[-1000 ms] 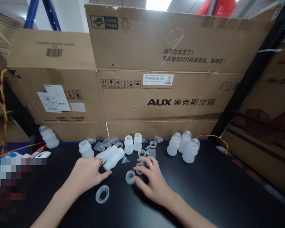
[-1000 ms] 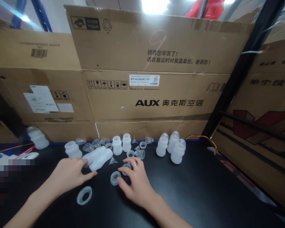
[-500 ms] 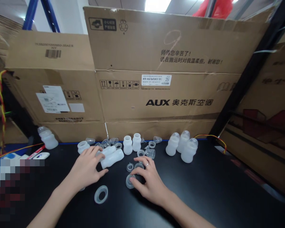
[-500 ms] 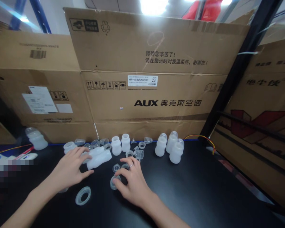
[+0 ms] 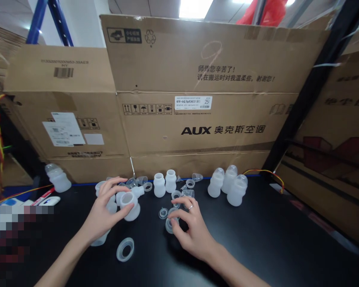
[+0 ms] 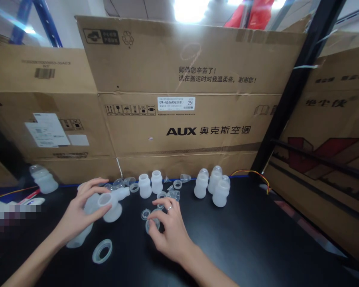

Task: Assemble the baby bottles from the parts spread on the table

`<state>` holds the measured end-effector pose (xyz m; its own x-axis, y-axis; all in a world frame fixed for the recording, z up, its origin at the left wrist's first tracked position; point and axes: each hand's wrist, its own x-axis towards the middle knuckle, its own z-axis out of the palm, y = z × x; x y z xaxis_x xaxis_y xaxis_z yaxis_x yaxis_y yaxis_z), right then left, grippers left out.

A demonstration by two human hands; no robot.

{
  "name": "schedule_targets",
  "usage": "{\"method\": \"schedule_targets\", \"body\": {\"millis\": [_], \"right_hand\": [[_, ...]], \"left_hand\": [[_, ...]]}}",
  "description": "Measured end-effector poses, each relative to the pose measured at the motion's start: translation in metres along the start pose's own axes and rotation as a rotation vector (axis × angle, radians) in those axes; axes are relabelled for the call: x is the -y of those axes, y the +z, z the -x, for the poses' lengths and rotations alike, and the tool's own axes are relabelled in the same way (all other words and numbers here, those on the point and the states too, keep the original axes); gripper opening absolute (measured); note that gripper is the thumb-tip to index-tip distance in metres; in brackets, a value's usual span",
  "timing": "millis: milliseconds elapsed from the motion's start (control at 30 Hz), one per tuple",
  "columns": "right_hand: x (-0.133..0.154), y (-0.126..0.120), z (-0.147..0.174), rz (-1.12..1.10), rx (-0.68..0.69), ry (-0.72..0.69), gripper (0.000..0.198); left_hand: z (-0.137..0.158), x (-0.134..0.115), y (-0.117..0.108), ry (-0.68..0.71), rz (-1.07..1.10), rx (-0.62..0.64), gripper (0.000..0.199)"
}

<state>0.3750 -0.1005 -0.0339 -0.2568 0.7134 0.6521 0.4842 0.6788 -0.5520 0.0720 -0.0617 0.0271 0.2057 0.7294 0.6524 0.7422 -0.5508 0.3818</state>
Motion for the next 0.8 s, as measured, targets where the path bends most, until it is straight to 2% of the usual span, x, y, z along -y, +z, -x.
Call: {"method": "schedule_targets", "body": {"millis": [100, 200, 333, 467, 633, 800], "right_hand": [[0.0, -0.004, -0.002, -0.018, -0.068, 0.005, 0.017], [0.003, -0.012, -0.007, -0.049, -0.14, 0.038, 0.01], [0.008, -0.027, -0.014, -0.102, -0.208, 0.072, 0.005], [0.017, -0.036, -0.017, -0.193, -0.225, 0.088, 0.005], [0.033, -0.039, -0.013, -0.266, -0.164, 0.029, 0.009], [0.044, -0.047, -0.011, -0.309, 0.037, -0.056, 0.019]], "left_hand": [[0.005, -0.011, 0.008, -0.04, 0.198, 0.036, 0.018], [0.014, -0.027, 0.023, -0.065, 0.337, 0.163, 0.018], [0.026, -0.056, 0.043, -0.073, 0.412, 0.293, 0.02], [0.033, -0.079, 0.054, -0.096, 0.533, 0.35, 0.025], [0.042, -0.097, 0.064, -0.214, 0.709, 0.481, 0.027], [0.048, -0.104, 0.066, -0.17, 0.753, 0.443, 0.033]]}}
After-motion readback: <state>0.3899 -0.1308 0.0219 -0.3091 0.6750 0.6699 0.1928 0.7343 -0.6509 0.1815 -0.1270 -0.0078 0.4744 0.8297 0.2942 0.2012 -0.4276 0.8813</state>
